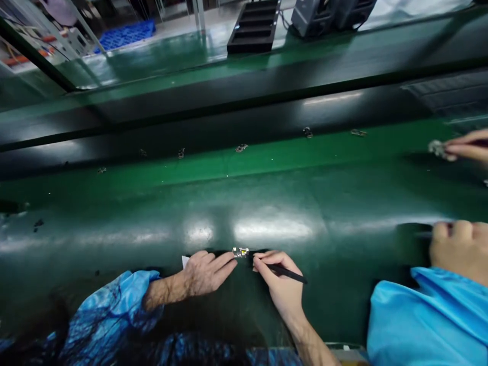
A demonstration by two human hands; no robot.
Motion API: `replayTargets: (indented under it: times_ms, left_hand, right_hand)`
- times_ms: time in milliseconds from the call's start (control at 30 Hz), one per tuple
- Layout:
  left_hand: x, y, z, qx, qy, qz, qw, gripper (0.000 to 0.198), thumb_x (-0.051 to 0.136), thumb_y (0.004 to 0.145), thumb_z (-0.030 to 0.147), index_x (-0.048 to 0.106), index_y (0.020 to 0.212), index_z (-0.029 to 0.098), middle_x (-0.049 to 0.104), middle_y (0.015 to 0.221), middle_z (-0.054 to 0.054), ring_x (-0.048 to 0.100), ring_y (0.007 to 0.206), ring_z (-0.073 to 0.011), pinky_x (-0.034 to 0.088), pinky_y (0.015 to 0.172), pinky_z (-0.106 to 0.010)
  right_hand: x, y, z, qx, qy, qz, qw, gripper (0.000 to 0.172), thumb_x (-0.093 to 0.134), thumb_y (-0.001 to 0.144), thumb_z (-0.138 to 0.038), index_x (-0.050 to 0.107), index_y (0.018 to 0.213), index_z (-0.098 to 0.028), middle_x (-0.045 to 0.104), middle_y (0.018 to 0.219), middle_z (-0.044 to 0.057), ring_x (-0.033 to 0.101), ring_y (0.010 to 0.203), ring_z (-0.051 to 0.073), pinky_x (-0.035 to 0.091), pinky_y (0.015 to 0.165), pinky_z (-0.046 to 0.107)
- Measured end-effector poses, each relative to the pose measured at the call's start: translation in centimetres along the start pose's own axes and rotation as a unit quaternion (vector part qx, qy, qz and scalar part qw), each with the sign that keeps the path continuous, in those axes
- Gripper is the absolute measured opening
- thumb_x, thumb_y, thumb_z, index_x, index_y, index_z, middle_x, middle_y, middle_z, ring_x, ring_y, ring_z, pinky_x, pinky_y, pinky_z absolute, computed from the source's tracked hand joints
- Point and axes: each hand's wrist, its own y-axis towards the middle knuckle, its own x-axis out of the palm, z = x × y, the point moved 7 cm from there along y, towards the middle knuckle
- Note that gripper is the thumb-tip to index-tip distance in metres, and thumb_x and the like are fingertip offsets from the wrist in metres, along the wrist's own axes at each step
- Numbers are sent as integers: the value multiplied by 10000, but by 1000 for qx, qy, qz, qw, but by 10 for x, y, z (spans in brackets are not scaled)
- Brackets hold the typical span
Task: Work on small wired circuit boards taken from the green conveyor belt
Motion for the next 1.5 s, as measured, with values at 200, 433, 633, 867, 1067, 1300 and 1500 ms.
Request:
replayTargets:
  times_ms: [200, 433, 633, 867, 1067, 1300, 1500]
  left_hand:
    - [-13, 2, -2, -19, -74, 47, 996, 589, 100, 1027, 138, 392, 1506, 318, 323, 1609, -58, 665, 772, 5, 489, 610, -204]
    - [-13, 4, 1, -25, -129, 89, 987, 516, 201, 1041, 208, 514, 1443, 293, 476, 1555, -17, 645, 696, -29, 507, 564, -226]
    - [-13, -2, 1, -41, -183, 114, 976, 532, 243, 1009, 192, 543, 1440, 276, 514, 1543, 1, 619, 690, -90, 491, 576, -274]
    - [-4, -4, 6, -51, -217, 133, 966, 507, 329, 991, 185, 535, 1450, 249, 507, 1552, -42, 610, 712, -151, 439, 592, -325]
    - [-5, -2, 5, -38, -222, 137, 965, 491, 448, 966, 215, 537, 1448, 237, 560, 1507, -71, 591, 644, -159, 446, 531, -349]
    - [-6, 0, 5, -29, -238, 118, 964, 528, 502, 948, 203, 511, 1473, 255, 577, 1488, -88, 609, 673, -160, 451, 545, -336]
    - [-4, 0, 6, -31, -244, 117, 962, 521, 501, 948, 210, 519, 1467, 252, 583, 1483, -81, 600, 666, -163, 436, 540, -345]
  right_hand:
    - [4, -1, 2, -9, -60, 1, 998, 190, 746, 564, -234, 560, 585, -200, 657, 697, -40, 634, 579, 69, 562, 525, 176]
    - [3, -6, -1, -31, -100, 2, 995, 173, 735, 588, -222, 562, 594, -220, 651, 697, -40, 642, 640, 82, 572, 550, 186]
    - [4, -7, -6, -38, -116, -15, 992, 173, 729, 603, -230, 557, 590, -226, 655, 693, -44, 650, 663, 89, 578, 585, 202]
    - [8, -7, -12, -52, -135, -27, 989, 158, 721, 609, -207, 566, 577, -214, 671, 708, -35, 659, 652, 82, 569, 598, 187]
    - [7, -6, -11, -52, -141, -32, 988, 151, 715, 617, -209, 567, 586, -219, 670, 705, -30, 669, 653, 88, 562, 615, 192]
    - [8, -6, -11, -46, -147, -31, 988, 161, 721, 617, -230, 564, 585, -214, 676, 707, -31, 674, 629, 86, 558, 605, 185]
    - [6, -6, -10, -46, -148, -31, 987, 154, 722, 619, -219, 572, 588, -213, 675, 714, -29, 675, 644, 81, 556, 609, 176]
